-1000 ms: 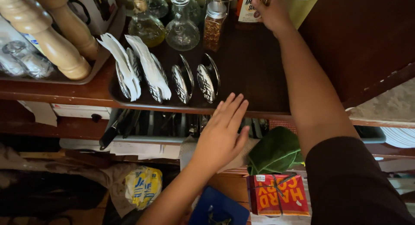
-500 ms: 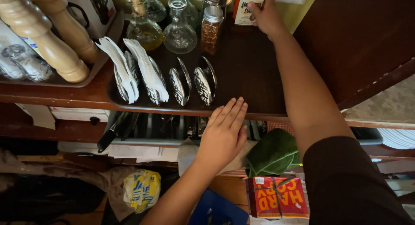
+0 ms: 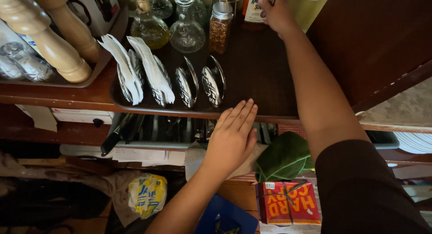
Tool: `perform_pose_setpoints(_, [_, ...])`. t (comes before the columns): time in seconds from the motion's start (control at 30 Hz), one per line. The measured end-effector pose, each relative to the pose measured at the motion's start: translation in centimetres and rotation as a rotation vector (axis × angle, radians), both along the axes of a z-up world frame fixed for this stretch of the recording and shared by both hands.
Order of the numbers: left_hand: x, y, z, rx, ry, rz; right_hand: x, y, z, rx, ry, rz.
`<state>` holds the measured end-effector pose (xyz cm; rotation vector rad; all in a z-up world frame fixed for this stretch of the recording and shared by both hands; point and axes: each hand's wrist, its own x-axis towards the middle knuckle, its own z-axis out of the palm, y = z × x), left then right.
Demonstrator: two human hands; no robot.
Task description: Organizing various restaurant supplies on shelves, cleaning the shelf with a spray bottle and cloth, and sorting through paper receipts.
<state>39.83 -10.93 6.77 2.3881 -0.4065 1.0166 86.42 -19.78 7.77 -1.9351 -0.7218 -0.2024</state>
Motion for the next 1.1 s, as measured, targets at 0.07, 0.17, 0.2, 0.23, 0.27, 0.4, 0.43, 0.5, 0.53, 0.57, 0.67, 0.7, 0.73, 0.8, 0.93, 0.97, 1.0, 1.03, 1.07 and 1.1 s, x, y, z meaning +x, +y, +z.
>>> perform_pose_setpoints(0.07, [0.0, 0.0, 0.1, -0.003, -0.001, -0.002, -0.3, 0.1, 0.2, 0.011, 0.007, 0.004])
perform_pose_setpoints(0.17, [-0.1, 0.1, 0.3, -0.01, 0.002, -0.005, -0.2, 0.1, 0.2, 0.018, 0.008, 0.008])
perform_pose_setpoints(0.2, [-0.1, 0.1, 0.4, -0.012, 0.005, -0.007, -0.1, 0.1, 0.2, 0.014, 0.002, 0.008])
perform_pose_setpoints(0.23, [-0.1, 0.1, 0.3, -0.012, 0.006, -0.007, -0.1, 0.0, 0.1, 0.015, 0.003, 0.008])
perform_pose_setpoints(0.27, [-0.2, 0.0, 0.2, -0.011, 0.008, -0.006, -0.2, 0.0, 0.0, 0.012, 0.001, 0.008])
perform_pose_setpoints(0.4, [-0.1, 0.0, 0.1, -0.006, 0.005, 0.003, 0.0, 0.1, -0.2, 0.028, 0.021, 0.004])
perform_pose_setpoints(0.43, [-0.1, 0.0, 0.1, -0.005, 0.004, 0.008, -0.1, 0.0, -0.3, 0.028, 0.02, 0.009])
perform_pose_setpoints(0.5, [-0.2, 0.0, 0.2, -0.001, 0.007, 0.007, -0.4, -0.3, -0.2, 0.024, -0.067, 0.073])
perform_pose_setpoints(0.53, [-0.3, 0.0, 0.1, 0.0, 0.005, 0.014, -0.4, -0.2, -0.3, 0.026, -0.068, 0.08])
perform_pose_setpoints(0.57, [-0.3, 0.1, 0.1, 0.004, 0.007, 0.008, -0.4, 0.0, -0.2, 0.036, -0.072, 0.072])
perform_pose_setpoints(0.67, [-0.4, 0.0, 0.2, 0.007, 0.006, 0.006, 0.3, 0.5, -0.4, 0.07, -0.059, 0.041])
perform_pose_setpoints(0.7, [-0.5, 0.0, 0.3, 0.007, 0.009, 0.0, 0.7, 0.8, -0.5, 0.093, -0.038, 0.009])
perform_pose_setpoints(0.73, [-0.5, 0.2, 0.2, 0.008, 0.002, 0.012, 1.2, 0.7, -0.5, 0.094, -0.044, 0.021])
perform_pose_setpoints(0.8, [-0.7, 0.5, 0.1, -0.019, 0.013, -0.025, 2.2, 0.3, -0.8, 0.097, -0.124, 0.046])
perform_pose_setpoints(0.93, [-3.7, 1.6, 2.0, -0.006, -0.013, -0.093, 0.4, -1.5, 2.7, 0.15, -0.083, 0.143])
perform_pose_setpoints(0.97, [-4.8, 1.9, 2.6, 0.015, -0.042, -0.13, 1.9, -2.4, 3.1, -0.052, -0.225, -0.086])
perform_pose_setpoints(1.0, [-6.0, 2.3, 3.3, 0.037, -0.071, -0.167, 3.4, -3.2, 3.6, -0.253, -0.364, -0.317])
perform_pose_setpoints(1.03, [-7.4, 2.5, 4.0, 0.036, -0.072, -0.154, 1.4, -3.6, 5.7, -0.252, -0.367, -0.304])
perform_pose_setpoints(1.07, [-8.7, 2.8, 4.6, 0.039, -0.093, -0.155, -0.6, -4.0, 7.7, -0.312, -0.288, -0.331])
perform_pose_setpoints(1.1, [-10.1, 3.1, 5.3, 0.044, -0.114, -0.159, -2.6, -4.4, 9.8, -0.37, -0.209, -0.358])
